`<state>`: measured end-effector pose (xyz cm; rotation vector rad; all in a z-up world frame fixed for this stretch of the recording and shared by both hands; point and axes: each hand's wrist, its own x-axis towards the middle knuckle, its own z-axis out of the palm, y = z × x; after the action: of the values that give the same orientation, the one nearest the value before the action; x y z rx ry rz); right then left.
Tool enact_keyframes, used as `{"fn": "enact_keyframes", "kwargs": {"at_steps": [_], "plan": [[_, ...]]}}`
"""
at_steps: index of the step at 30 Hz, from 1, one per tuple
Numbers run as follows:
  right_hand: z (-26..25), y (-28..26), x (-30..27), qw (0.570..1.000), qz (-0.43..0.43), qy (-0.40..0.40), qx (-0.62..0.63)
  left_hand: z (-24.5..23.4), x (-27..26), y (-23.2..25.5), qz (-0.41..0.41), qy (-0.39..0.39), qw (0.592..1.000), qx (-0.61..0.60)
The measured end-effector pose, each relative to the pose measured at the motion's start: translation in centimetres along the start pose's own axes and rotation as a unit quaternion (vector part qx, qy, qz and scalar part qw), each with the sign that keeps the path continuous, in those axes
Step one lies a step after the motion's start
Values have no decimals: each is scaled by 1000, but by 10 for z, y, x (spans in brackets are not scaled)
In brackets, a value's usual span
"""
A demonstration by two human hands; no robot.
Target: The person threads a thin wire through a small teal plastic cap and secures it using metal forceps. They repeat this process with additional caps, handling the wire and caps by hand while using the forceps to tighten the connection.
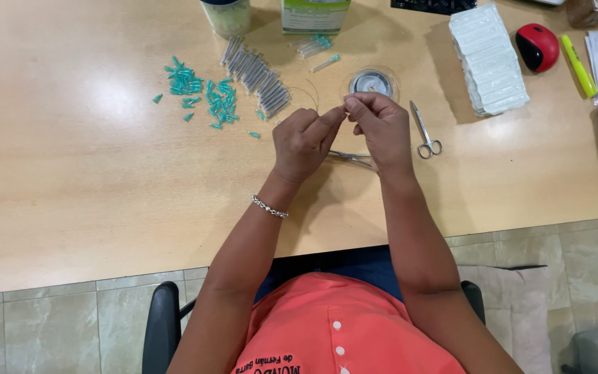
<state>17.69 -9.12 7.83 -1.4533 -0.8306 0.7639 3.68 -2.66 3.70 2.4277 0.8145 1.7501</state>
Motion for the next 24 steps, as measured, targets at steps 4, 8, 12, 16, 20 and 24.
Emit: {"fn": "enact_keyframes", "kwargs": {"at_steps": [4,8,12,16,20,24], "plan": [[-16,12,30,999,4,20,41,0,3,-19,-13,-2,998,-62],[-67,-18,62,976,2,212,57,-29,12,-55,-143,-29,989,-17],[-93,-42,67,914,-128,384,5,-43,16,-66,-163,-150,973,-70],[-73,12,84,922,-169,346,46,-27,3,-53,-149,-275,949,-32],[-39,41,74,936,-268,211,-85,3,-24,-52,-101,-279,953,68],[-29,40,62,948,-260,136,-126,11,-34,-51,-91,-281,949,113]]}}
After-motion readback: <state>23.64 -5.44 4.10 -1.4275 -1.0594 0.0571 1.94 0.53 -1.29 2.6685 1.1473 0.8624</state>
